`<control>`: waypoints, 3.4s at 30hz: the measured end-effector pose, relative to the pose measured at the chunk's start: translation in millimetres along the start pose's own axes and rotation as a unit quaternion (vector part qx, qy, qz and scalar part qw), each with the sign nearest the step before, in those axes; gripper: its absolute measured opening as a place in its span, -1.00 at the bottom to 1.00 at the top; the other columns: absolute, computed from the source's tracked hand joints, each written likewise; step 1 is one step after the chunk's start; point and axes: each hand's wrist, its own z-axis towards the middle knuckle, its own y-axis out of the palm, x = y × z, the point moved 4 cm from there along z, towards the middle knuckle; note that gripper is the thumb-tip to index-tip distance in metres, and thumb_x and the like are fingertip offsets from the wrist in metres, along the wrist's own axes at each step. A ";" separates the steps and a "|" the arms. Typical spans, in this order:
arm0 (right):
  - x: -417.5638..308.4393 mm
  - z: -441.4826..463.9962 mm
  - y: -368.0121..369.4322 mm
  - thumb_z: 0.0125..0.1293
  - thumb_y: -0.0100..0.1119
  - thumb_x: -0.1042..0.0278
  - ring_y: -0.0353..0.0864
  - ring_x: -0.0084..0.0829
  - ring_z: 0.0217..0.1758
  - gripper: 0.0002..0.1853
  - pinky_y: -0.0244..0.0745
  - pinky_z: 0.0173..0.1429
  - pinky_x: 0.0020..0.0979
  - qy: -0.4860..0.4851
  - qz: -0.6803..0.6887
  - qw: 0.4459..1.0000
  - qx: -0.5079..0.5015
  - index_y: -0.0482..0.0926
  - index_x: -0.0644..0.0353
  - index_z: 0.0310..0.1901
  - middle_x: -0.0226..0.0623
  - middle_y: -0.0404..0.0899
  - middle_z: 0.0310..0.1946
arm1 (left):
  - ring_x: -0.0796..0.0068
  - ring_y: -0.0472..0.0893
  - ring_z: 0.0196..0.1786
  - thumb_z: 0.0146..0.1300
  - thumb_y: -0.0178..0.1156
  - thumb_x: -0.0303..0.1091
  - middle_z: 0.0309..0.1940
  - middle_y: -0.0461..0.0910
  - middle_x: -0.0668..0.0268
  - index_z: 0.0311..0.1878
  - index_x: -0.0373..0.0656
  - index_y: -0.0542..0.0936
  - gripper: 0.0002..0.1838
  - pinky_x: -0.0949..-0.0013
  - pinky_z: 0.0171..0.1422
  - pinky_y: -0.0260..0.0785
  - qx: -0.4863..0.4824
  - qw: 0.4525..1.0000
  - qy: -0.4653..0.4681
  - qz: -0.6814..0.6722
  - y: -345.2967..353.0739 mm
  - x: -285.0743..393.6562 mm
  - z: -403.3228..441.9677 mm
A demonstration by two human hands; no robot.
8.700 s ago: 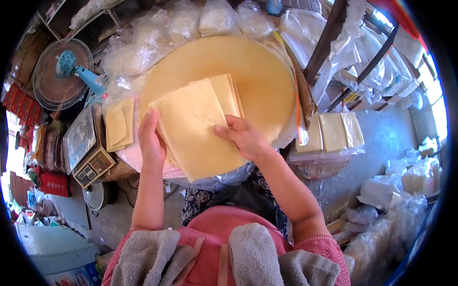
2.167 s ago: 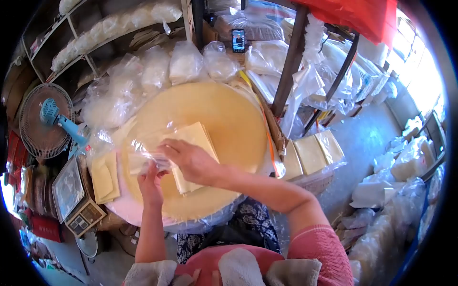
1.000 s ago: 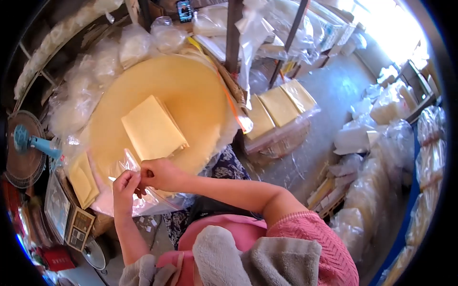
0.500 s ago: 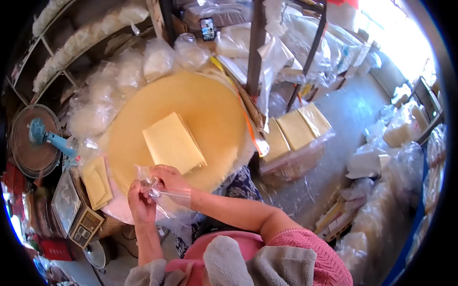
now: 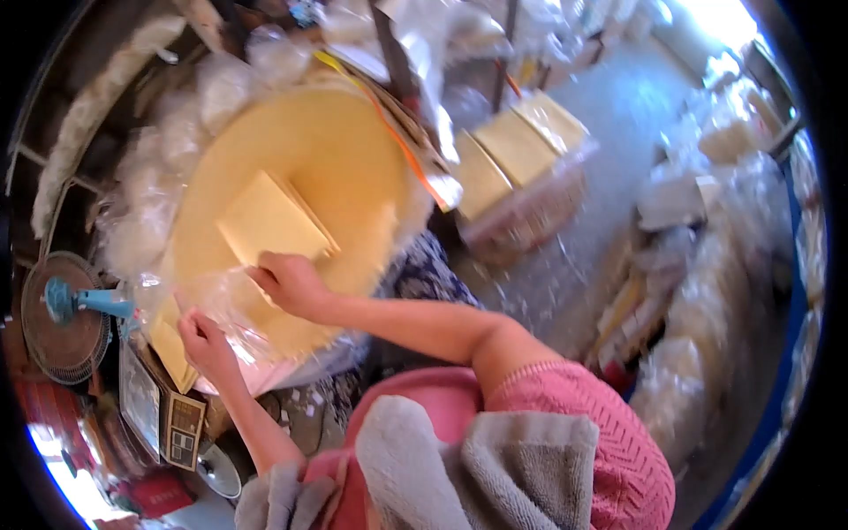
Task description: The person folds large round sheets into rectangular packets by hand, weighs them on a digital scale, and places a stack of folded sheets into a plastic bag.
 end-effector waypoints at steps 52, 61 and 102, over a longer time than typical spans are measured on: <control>259.1 -69.9 -244.0 0.05 0.05 0.32 0.44 -0.18 -0.01 -0.83 0.26 0.17 -0.20 -0.138 -0.561 0.811 -0.091 0.58 0.17 -0.37 -0.25 0.56 -0.30 | 0.48 0.50 -0.29 0.26 0.06 -0.43 -0.35 0.54 0.30 -0.16 -0.30 0.46 -0.85 0.43 -0.16 0.34 -0.072 0.986 -0.083 -0.127 106.4 -57.1 -36.0; 364.8 -6.9 -212.3 0.28 -0.08 0.37 0.41 -0.27 0.21 -0.65 0.16 0.36 -0.25 0.045 -0.356 0.909 -0.213 0.41 0.11 0.11 -0.16 0.42 0.17 | 0.45 0.52 -0.17 0.19 0.20 -0.26 -0.22 0.54 0.27 -0.02 -0.34 0.47 -0.61 0.41 -0.03 0.36 -0.075 0.993 -0.041 -0.080 118.6 -49.9 -36.0; 322.6 25.9 -273.3 -0.07 0.09 0.34 0.46 -0.31 -0.13 -0.78 0.38 0.04 -0.34 -0.158 -0.674 0.659 -0.294 0.62 0.10 -0.34 -0.31 0.52 -0.32 | 0.47 0.51 -0.18 0.18 0.23 -0.36 -0.20 0.52 0.27 -0.02 -0.34 0.47 -0.66 0.43 -0.06 0.37 -0.040 0.991 -0.074 -0.108 118.6 -62.2 -40.6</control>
